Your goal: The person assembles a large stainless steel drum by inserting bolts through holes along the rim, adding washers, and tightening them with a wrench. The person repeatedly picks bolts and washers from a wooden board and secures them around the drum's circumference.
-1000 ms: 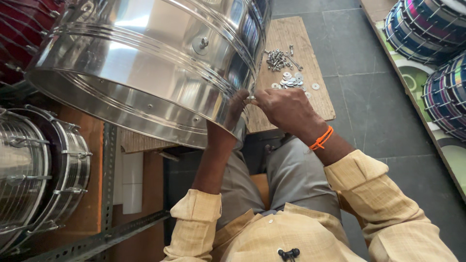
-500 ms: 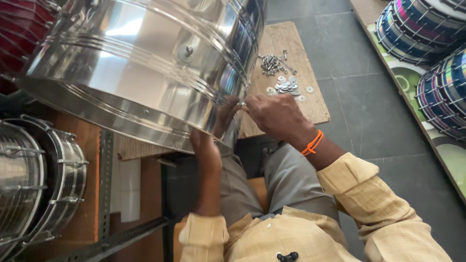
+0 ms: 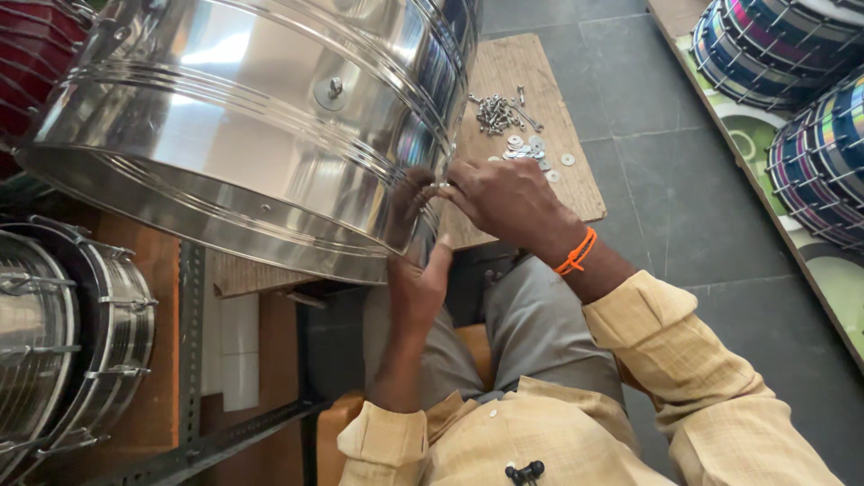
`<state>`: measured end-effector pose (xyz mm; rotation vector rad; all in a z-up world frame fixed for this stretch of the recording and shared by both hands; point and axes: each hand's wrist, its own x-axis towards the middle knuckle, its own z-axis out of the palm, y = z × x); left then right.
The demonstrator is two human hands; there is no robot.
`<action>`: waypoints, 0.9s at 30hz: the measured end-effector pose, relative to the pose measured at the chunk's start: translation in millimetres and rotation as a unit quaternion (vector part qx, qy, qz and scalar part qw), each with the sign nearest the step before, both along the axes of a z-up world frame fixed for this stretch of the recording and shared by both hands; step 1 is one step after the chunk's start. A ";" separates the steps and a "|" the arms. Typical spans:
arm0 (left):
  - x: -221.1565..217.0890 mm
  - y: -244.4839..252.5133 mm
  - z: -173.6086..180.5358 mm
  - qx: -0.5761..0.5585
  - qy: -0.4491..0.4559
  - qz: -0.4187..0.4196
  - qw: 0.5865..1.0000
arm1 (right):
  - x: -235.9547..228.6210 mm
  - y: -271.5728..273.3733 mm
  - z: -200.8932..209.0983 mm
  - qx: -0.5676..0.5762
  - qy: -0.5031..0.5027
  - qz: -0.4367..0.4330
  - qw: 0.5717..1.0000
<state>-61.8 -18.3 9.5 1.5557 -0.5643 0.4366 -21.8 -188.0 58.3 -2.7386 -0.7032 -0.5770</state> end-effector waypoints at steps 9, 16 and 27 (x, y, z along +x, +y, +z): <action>5.5 -9.0 -14.7 -0.042 0.038 -0.002 0.998 | 34.9 -28.9 -74.5 0.495 0.479 0.040 0.724; 6.1 -5.5 -6.0 -0.035 0.073 -0.034 0.996 | -2.5 -18.9 -17.8 0.021 -0.052 0.051 0.997; 9.0 -10.9 -15.0 -0.098 0.108 -0.074 0.987 | 16.5 -20.4 -32.9 0.411 0.378 0.015 0.829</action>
